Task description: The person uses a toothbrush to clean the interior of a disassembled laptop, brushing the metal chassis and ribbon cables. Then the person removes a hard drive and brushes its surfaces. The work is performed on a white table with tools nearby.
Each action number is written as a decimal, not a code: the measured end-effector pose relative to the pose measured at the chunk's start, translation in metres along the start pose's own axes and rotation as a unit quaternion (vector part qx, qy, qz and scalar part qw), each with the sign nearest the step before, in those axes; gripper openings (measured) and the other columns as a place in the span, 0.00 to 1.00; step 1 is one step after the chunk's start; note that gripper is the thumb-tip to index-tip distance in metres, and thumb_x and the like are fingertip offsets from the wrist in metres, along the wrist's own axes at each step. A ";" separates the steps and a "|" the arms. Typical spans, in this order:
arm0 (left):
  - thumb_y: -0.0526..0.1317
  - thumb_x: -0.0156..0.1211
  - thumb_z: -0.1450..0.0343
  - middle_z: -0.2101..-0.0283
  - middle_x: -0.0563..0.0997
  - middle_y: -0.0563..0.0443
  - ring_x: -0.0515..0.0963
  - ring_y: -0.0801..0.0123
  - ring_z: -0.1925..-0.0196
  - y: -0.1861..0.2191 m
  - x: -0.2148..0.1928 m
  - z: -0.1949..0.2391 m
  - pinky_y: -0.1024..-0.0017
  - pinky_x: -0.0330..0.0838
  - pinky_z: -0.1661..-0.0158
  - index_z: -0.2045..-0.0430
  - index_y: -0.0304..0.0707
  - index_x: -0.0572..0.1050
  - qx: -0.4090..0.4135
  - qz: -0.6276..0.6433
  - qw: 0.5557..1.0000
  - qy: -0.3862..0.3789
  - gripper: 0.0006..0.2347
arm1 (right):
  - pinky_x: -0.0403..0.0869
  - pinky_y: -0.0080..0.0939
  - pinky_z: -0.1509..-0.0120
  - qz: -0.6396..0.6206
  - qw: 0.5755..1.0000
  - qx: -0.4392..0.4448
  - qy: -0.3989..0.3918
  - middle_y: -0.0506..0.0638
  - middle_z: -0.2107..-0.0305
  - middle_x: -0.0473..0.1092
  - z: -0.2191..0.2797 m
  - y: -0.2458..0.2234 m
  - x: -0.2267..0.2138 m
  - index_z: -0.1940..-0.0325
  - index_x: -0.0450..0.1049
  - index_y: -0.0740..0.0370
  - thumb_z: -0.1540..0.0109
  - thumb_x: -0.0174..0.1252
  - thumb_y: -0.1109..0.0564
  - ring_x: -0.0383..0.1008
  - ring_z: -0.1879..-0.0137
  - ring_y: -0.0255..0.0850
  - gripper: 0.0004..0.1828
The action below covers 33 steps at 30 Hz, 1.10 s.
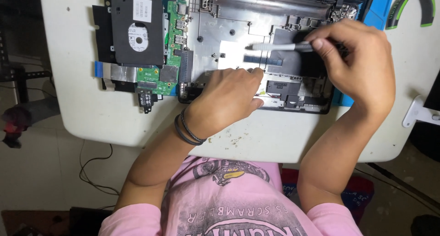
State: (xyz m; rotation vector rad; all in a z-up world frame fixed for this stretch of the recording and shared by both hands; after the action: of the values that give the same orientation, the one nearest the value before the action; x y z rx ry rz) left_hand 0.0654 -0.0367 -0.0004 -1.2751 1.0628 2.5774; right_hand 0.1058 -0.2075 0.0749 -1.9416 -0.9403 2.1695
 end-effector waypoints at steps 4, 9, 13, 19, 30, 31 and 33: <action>0.48 0.66 0.28 0.68 0.83 0.43 0.83 0.41 0.65 -0.001 0.002 -0.001 0.48 0.73 0.66 0.61 0.39 0.71 -0.003 0.006 1.000 -0.001 0.14 | 0.65 0.47 0.55 0.103 0.987 -0.048 0.112 0.54 0.60 0.74 -0.007 -0.012 0.005 0.48 0.82 0.64 0.24 0.65 0.70 0.73 0.58 0.50 0.06; 0.49 0.66 0.28 0.67 0.83 0.40 0.82 0.35 0.64 -0.002 0.002 -0.001 0.46 0.72 0.67 0.62 0.39 0.70 -0.005 0.001 1.000 -0.002 0.15 | 0.68 0.48 0.56 0.092 0.996 -0.012 0.001 0.47 0.55 0.80 -0.007 -0.012 0.008 0.51 0.83 0.57 0.28 0.63 0.64 0.79 0.50 0.48 0.06; 0.48 0.64 0.27 0.67 0.82 0.43 0.83 0.38 0.63 -0.003 0.009 -0.003 0.48 0.73 0.67 0.61 0.39 0.71 -0.013 0.010 1.000 -0.009 0.14 | 0.67 0.45 0.51 0.032 0.998 0.045 0.033 0.51 0.54 0.79 0.002 0.012 0.004 0.49 0.82 0.62 0.24 0.60 0.65 0.76 0.52 0.46 0.06; 0.49 0.66 0.28 0.65 0.84 0.44 0.83 0.39 0.62 -0.001 0.008 -0.004 0.49 0.72 0.65 0.60 0.40 0.70 -0.013 0.001 1.000 0.007 0.15 | 0.68 0.48 0.53 0.041 0.994 -0.078 0.065 0.56 0.60 0.76 -0.016 -0.033 0.016 0.50 0.80 0.68 0.24 0.66 0.66 0.74 0.57 0.53 0.02; 0.53 0.68 0.30 0.67 0.83 0.49 0.85 0.47 0.64 -0.002 0.011 -0.005 0.54 0.73 0.68 0.61 0.44 0.72 -0.010 -0.033 0.998 0.053 0.16 | 0.64 0.48 0.61 0.153 0.985 -0.069 0.049 0.48 0.68 0.70 -0.017 -0.035 0.028 0.56 0.78 0.58 0.21 0.69 0.56 0.71 0.63 0.48 0.10; 0.53 0.68 0.30 0.67 0.83 0.49 0.85 0.47 0.64 -0.002 0.010 -0.005 0.54 0.73 0.68 0.61 0.44 0.72 -0.008 -0.033 0.998 0.053 0.16 | 0.64 0.48 0.61 0.154 0.984 -0.067 0.050 0.48 0.68 0.70 -0.015 -0.032 0.025 0.56 0.78 0.58 0.21 0.69 0.56 0.71 0.63 0.48 0.10; 0.50 0.66 0.29 0.66 0.83 0.46 0.84 0.42 0.64 -0.003 0.011 -0.005 0.50 0.73 0.68 0.62 0.42 0.71 -0.004 -0.011 0.999 0.038 0.14 | 0.64 0.49 0.62 0.160 0.986 -0.047 0.031 0.47 0.66 0.74 -0.012 -0.026 0.021 0.55 0.80 0.57 0.23 0.70 0.57 0.74 0.61 0.48 0.07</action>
State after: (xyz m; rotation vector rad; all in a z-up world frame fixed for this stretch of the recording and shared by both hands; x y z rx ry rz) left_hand 0.0630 -0.0402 -0.0126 -1.3902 1.0445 2.5390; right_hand 0.1042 -0.1726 0.0695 -2.3329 -0.7805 2.2414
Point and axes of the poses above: each hand's wrist, its own z-axis away from the middle knuckle, its own x-axis out of the palm, y = z × x, the point moved 7 cm from there along -z, towards the middle knuckle
